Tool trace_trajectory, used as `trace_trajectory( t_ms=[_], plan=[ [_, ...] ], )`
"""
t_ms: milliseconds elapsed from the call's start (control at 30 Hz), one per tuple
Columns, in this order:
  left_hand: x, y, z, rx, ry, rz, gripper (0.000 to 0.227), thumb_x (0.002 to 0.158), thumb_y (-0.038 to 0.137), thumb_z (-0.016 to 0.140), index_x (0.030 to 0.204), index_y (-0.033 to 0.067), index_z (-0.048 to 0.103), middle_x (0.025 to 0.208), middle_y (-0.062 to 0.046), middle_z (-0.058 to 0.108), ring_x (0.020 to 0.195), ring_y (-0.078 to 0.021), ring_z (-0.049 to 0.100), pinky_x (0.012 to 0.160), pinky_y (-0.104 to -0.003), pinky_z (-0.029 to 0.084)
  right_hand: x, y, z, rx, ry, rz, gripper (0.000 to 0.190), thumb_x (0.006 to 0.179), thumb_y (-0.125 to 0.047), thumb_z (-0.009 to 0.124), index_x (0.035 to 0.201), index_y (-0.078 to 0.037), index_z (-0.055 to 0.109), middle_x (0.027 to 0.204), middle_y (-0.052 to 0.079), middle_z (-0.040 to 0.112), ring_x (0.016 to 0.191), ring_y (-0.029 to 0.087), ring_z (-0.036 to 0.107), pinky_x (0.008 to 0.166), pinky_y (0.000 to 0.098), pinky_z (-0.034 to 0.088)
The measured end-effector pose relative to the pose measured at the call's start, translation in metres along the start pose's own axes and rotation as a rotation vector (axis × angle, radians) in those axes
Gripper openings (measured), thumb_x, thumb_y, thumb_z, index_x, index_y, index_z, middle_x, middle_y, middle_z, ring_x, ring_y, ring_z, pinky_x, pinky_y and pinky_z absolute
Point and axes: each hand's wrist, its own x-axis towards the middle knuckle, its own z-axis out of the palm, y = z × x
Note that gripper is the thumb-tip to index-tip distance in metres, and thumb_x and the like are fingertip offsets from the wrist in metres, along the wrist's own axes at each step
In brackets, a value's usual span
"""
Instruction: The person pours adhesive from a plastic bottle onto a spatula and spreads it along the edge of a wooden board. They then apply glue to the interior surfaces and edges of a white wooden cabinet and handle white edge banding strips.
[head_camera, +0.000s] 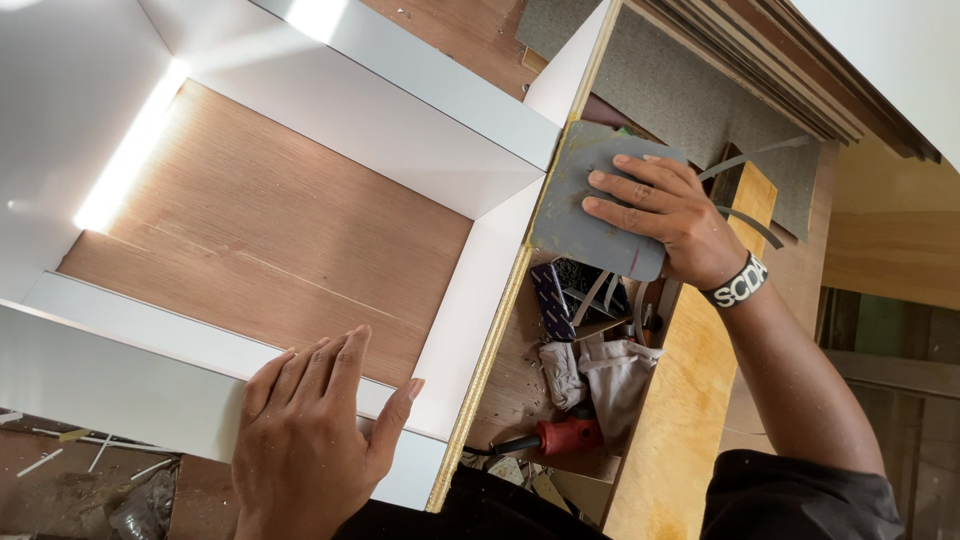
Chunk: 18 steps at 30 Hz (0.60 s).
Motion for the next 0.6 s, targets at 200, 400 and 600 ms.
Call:
trace_trajectory(
  t_ms=[200,400,600],
  plan=[
    [0.0012,0.0004,-0.0003,-0.001,0.016,-0.003,0.056,0.091,0.055,0.063,0.124,0.0104,0.070,0.116,-0.007,0.076,0.107,-0.0235,0.070,0.102,-0.040,0.048,-0.0006,0.0004,-0.0027,0.013,-0.031,0.010,0.043,0.104,-0.027,0.063,0.146,-0.019,0.059,0.154,0.007,0.056,0.149,0.035,0.047,0.120,0.0552,0.035],
    [0.0008,0.0006,0.0000,-0.018,0.007,-0.008,0.058,0.090,0.055,0.063,0.125,0.0098,0.069,0.117,-0.008,0.076,0.108,-0.0246,0.070,0.102,-0.041,0.048,0.0037,-0.0015,-0.0034,0.028,-0.048,0.024,0.044,0.103,-0.021,0.065,0.146,-0.019,0.059,0.154,0.005,0.056,0.149,0.035,0.048,0.120,0.0568,0.036],
    [0.0010,0.0002,0.0003,-0.015,0.015,0.001,0.056,0.091,0.055,0.063,0.125,0.0100,0.069,0.117,-0.007,0.076,0.108,-0.0254,0.070,0.102,-0.040,0.048,0.0044,0.0035,-0.0060,0.051,-0.101,0.030,0.054,0.095,-0.026,0.074,0.147,-0.021,0.058,0.154,0.003,0.056,0.147,0.034,0.049,0.119,0.0545,0.036]
  ],
)
